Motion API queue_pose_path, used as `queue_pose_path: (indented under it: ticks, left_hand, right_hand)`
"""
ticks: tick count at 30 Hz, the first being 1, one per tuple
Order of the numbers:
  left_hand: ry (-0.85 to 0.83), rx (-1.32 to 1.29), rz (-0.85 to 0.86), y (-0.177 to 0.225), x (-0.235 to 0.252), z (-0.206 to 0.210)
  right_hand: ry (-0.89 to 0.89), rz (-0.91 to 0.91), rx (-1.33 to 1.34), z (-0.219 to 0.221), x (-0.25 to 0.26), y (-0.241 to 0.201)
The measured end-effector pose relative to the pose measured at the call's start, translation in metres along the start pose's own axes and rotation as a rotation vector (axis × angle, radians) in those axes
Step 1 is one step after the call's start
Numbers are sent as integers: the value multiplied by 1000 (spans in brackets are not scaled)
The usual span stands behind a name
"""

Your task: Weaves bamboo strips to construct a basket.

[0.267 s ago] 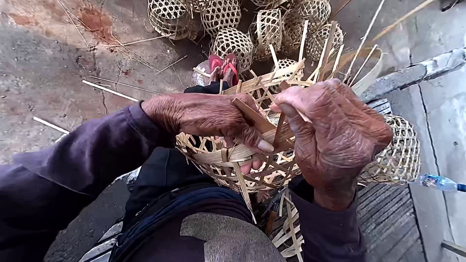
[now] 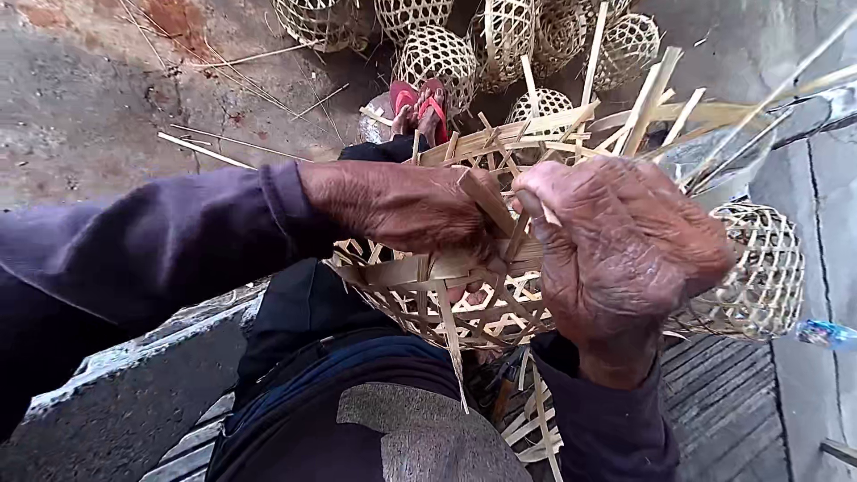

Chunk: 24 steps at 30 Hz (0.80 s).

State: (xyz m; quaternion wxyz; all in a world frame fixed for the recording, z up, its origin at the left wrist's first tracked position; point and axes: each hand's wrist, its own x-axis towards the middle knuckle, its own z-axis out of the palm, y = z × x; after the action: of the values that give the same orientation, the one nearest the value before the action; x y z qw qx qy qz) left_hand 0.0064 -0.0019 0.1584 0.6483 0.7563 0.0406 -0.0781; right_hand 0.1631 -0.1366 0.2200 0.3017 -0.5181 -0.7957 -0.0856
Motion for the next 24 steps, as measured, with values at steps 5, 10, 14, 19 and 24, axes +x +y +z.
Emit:
queue_pose_path:
  ticks: [5, 10, 14, 19, 24]
  left_hand:
    - [188, 35, 18, 37, -12, 23]
    - [254, -40, -53, 55, -17, 32]
    - [341, -184, -58, 65, -18, 25]
    - [352, -121, 70, 80, -32, 2]
    - [203, -50, -18, 98, -38, -2]
  right_hand:
    - [-58, 52, -12, 9, -3, -2]
    - [-76, 71, 21, -6, 5, -5]
    - [95, 90, 239, -22, 8, -8]
    - [504, 443, 596, -45, -28, 12]
    - [594, 708, 905, -54, -47, 20]
